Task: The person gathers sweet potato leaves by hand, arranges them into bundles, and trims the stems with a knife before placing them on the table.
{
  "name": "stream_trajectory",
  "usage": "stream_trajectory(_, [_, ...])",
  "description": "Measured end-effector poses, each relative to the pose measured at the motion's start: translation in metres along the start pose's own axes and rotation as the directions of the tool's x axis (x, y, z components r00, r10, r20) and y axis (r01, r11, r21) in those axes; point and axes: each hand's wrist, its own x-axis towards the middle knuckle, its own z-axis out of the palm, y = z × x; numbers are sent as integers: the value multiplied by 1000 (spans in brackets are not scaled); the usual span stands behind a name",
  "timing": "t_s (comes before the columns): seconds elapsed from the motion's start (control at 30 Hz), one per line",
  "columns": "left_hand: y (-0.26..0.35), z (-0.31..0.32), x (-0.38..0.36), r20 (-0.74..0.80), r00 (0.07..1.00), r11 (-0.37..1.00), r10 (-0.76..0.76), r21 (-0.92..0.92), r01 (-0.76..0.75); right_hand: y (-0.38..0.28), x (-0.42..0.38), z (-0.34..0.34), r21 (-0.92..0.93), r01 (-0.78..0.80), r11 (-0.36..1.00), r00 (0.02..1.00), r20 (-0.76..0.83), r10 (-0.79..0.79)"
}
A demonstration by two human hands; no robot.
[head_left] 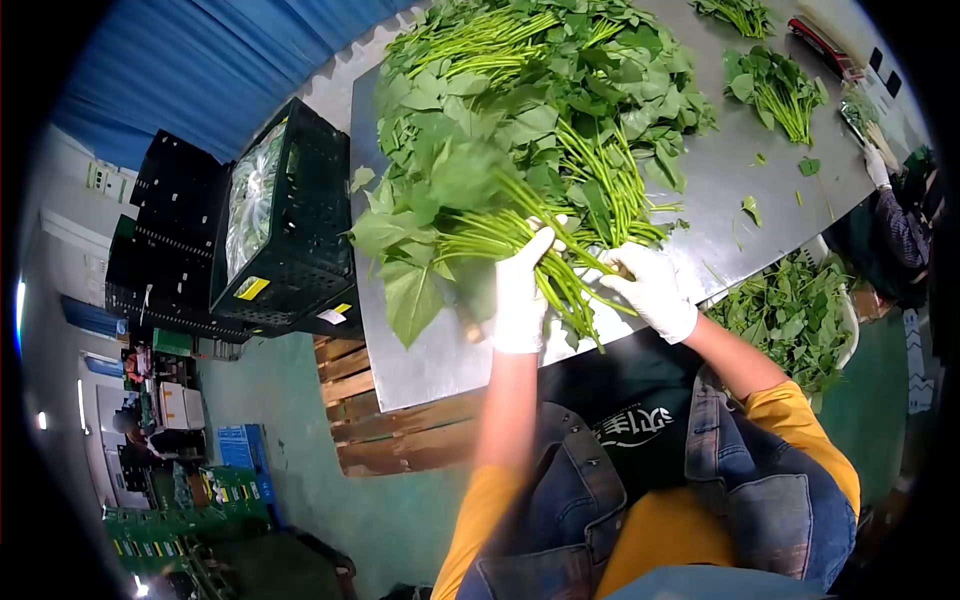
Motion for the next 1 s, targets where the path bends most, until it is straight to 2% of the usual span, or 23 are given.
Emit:
stream_trajectory(0.03, [8,9,-8,-7,1000,1000,-1,5,1,-3,-1,0,-64,23,998,1000,7,-22])
stream_trajectory(0.07, [15,20,-17,15,998,997,62,33,-63,-3,-1,2,-59,19,998,1000,7,-19])
stream_trajectory(0.1, [21,28,-23,42,992,990,123,59,-125,-3,1,3,-98,-51,994,996,73,59])
stream_trajectory(0.13, [21,26,-24,92,991,992,97,76,-104,-2,2,2,-144,-119,982,981,134,139])
stream_trajectory(0.17, [20,27,-26,95,991,992,91,79,-98,1,2,4,-144,-125,982,981,129,144])
stream_trajectory(0.23, [19,31,-29,87,993,989,86,114,-95,9,4,6,67,-182,981,968,187,167])
stream_trajectory(0.27, [18,30,-28,67,995,981,74,174,-85,11,6,5,25,-212,977,954,223,201])
stream_trajectory(0.3, [14,22,-23,72,995,981,72,177,-83,11,10,2,-13,-232,973,951,207,230])
stream_trajectory(0.37, [4,3,-14,4,1000,988,-24,150,24,5,15,-11,9,-102,995,995,23,102])
stream_trajectory(0.4, [-1,5,-21,-61,998,996,-22,87,28,-3,17,-20,7,-105,994,994,20,105])
stream_trajectory(0.5, [10,21,-28,-21,999,995,46,94,-43,-31,24,-42,188,-460,868,877,250,411])
stream_trajectory(0.57, [13,29,-27,13,998,992,68,104,-69,38,11,-10,308,-513,801,809,484,333])
stream_trajectory(0.63, [12,32,-25,26,996,990,84,109,-86,28,11,-6,514,-644,567,742,599,301])
stream_trajectory(0.67, [10,30,-25,18,995,990,95,102,-96,23,13,-6,514,-628,585,763,555,332])
stream_trajectory(0.7, [10,34,-28,-52,995,994,81,75,-77,17,15,-6,511,-616,600,778,514,361])
stream_trajectory(0.77, [13,38,-33,11,994,988,104,116,-105,8,14,-8,516,-598,613,792,494,357])
stream_trajectory(0.83, [12,40,-35,-34,992,987,124,110,-119,-6,12,-18,519,-584,624,805,467,366])
stream_trajectory(0.9, [11,42,-38,-63,989,980,134,159,-123,-23,8,-32,720,-530,449,830,331,449])
stream_trajectory(0.93, [7,41,-35,-62,982,978,179,115,-171,-13,4,-38,692,-517,504,840,299,452])
stream_trajectory(0.97, [1,27,-26,-57,984,980,168,115,-161,28,-12,-31,877,-360,319,904,244,351])
stream_trajectory(1.0, [-5,5,-13,-135,978,983,162,108,-148,57,-30,-36,800,-279,531,930,87,357])
